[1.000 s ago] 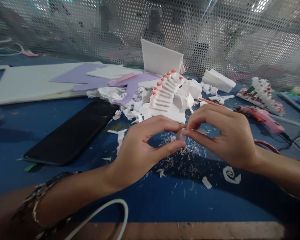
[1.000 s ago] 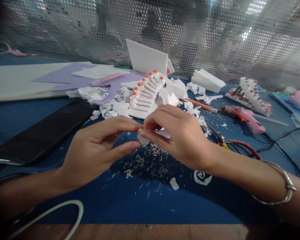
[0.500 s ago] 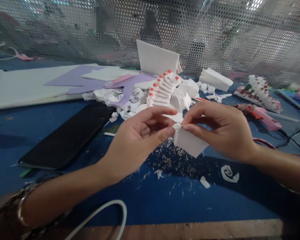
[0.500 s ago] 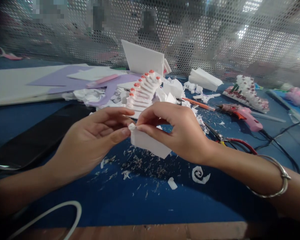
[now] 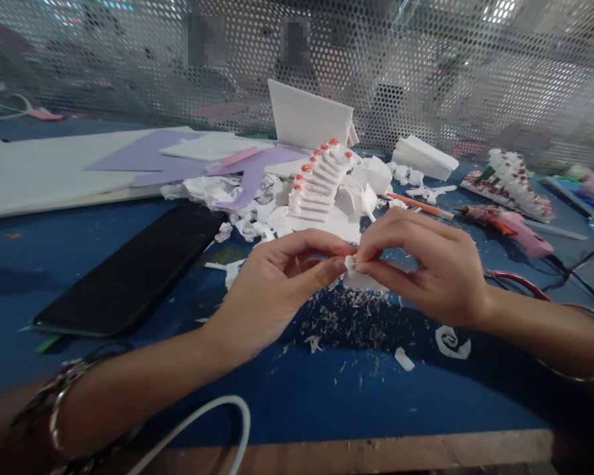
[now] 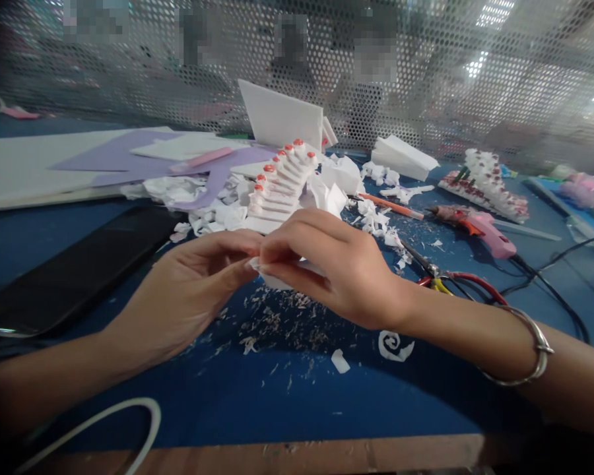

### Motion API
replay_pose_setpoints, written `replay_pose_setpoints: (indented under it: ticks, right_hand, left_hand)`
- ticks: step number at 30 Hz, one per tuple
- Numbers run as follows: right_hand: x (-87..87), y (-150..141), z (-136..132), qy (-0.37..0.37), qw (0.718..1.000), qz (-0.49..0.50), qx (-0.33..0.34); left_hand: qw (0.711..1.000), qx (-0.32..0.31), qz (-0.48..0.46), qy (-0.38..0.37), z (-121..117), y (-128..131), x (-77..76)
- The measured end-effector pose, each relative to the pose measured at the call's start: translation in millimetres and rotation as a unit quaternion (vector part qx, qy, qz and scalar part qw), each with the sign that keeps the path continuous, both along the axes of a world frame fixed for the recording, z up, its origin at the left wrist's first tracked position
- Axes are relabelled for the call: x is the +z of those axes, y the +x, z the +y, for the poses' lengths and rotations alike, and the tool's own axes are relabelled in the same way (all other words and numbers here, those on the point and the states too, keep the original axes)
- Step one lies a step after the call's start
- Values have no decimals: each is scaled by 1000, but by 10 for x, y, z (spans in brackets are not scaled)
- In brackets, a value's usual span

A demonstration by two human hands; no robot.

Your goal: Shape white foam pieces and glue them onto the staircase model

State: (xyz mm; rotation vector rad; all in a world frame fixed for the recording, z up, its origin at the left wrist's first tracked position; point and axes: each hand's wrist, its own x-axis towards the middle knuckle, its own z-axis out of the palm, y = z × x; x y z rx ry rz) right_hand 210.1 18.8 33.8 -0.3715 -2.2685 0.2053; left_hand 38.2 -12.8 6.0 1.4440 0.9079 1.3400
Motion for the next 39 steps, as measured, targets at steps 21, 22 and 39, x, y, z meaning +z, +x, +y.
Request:
replay_pose_setpoints:
  ticks: [21,22,39]
  right_hand:
    - [-63,-10,-24,-82,996,32,-11]
    - [-54,-8,-19,-89,996,27,-6]
    - [56,78,1,164,981,-92,-45]
  left_hand:
    - [996,22,86,20,-37,-21,88]
    - [996,20,81,13,-26,-24,89]
    - [991,15,134,21,43,-53,89]
